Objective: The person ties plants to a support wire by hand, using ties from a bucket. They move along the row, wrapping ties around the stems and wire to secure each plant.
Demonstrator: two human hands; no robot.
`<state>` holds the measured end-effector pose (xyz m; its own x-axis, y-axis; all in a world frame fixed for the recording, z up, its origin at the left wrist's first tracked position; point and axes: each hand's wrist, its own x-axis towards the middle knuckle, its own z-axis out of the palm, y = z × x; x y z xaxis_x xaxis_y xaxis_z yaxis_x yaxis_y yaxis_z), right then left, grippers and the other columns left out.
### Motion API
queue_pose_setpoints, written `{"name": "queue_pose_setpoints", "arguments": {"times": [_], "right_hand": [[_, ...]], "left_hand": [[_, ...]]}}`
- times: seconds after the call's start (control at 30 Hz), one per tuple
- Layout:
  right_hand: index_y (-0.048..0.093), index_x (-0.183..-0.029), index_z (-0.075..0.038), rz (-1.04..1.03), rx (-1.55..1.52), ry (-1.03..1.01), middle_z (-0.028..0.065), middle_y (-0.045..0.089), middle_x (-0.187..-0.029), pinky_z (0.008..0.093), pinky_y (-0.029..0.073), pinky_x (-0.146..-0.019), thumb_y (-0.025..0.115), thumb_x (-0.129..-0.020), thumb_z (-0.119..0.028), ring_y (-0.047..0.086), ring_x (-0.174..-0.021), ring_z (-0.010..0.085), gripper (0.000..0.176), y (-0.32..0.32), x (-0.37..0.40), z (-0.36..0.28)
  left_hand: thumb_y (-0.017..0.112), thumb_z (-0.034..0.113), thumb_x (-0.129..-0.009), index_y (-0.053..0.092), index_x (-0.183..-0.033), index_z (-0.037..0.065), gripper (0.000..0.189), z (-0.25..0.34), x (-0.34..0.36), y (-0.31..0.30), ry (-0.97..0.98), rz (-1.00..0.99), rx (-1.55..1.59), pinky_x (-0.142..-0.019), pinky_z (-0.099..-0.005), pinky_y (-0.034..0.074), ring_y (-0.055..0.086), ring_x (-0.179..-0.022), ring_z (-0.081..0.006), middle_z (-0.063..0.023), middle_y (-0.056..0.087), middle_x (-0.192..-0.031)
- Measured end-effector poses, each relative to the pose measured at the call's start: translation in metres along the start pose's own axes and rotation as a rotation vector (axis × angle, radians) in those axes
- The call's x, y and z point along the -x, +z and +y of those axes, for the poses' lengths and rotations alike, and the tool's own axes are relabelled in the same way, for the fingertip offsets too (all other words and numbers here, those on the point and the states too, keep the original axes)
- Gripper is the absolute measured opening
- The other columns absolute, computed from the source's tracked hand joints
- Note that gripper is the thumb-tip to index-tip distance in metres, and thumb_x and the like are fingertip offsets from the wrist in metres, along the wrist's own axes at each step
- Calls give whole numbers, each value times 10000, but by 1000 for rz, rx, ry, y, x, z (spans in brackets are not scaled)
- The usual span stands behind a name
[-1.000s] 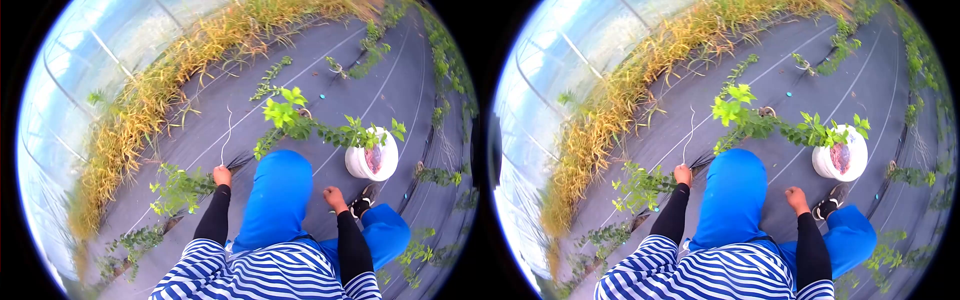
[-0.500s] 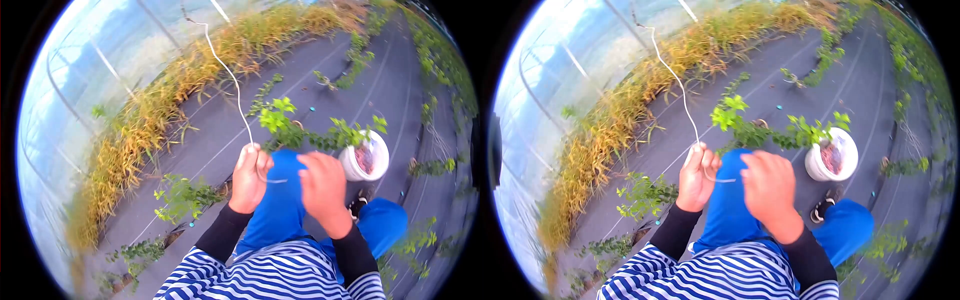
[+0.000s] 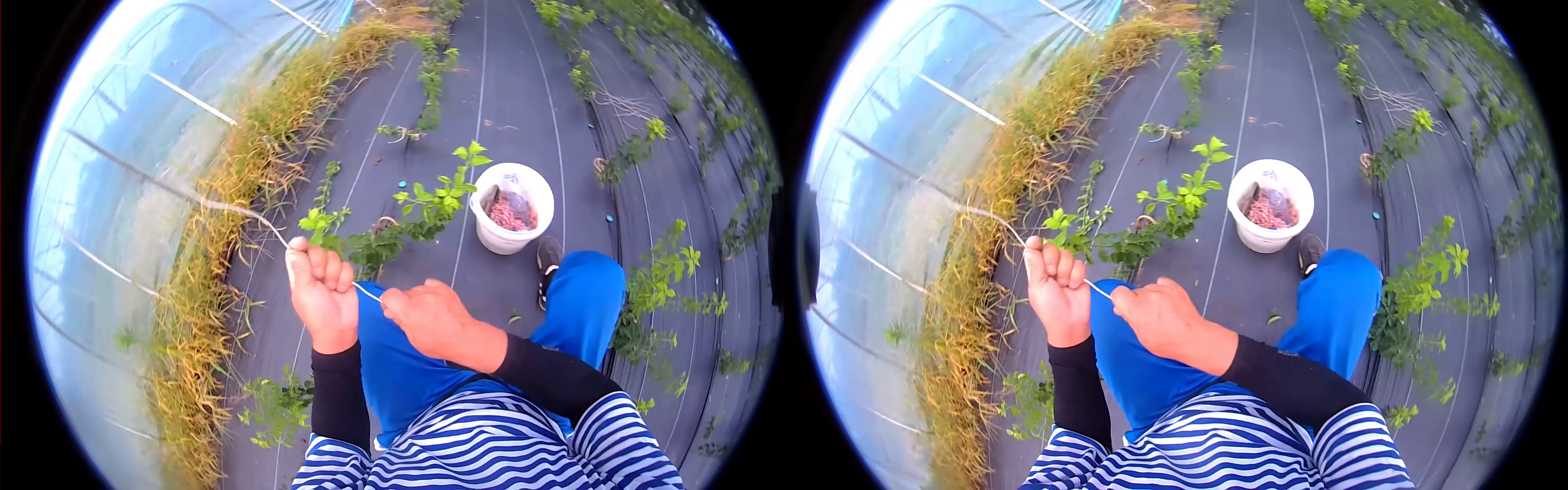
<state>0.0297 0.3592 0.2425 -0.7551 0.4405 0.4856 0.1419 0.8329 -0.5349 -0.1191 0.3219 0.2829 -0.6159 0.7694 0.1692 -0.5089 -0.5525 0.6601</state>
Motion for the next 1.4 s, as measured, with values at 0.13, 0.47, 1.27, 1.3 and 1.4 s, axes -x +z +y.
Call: {"name": "queue_pose_setpoints", "arguments": {"times": [0.13,0.47,1.27,1.3,1.4], "right_hand": [[532,-893,-109,169,-214,328,118,611,-675,457,446,-564,517,-870,-196,613,-637,321,91,7,11,-1],[494,-862,-66,188,50,341,106,607,-667,440,470,-563,499,-783,-137,622,-638,308,106,-12,48,7],[480,-862,-64,369,19,548,120,573,-651,446,434,-529,513,-773,-114,584,-623,343,108,-67,126,-13],[480,-862,-64,362,39,516,120,573,-651,446,434,-529,513,-773,-114,584,-623,343,108,-73,129,-12],[539,-939,-139,433,-12,754,113,611,-719,438,459,-566,488,-870,-221,608,-674,332,119,-94,142,-7]], "left_hand": [[394,270,-987,468,-985,119,167,-10,-1,14,20,9,61,-417,-218,247,237,-475,-61,46,290,-616],[414,218,-981,399,-1244,4,340,16,-50,29,151,-210,-102,-504,-212,321,347,-592,-72,16,375,-726],[356,146,-987,417,-1150,-36,252,-27,-111,115,-253,-914,145,-532,-216,386,455,-605,-122,-66,491,-759],[351,210,-990,365,-1246,-22,346,-25,-94,132,-133,-657,-118,-667,-241,431,508,-799,-156,-114,509,-975],[340,307,-991,254,-1385,15,498,-30,-31,196,-79,-483,-343,-894,-296,441,495,-1118,-210,-173,419,-1312]]}}
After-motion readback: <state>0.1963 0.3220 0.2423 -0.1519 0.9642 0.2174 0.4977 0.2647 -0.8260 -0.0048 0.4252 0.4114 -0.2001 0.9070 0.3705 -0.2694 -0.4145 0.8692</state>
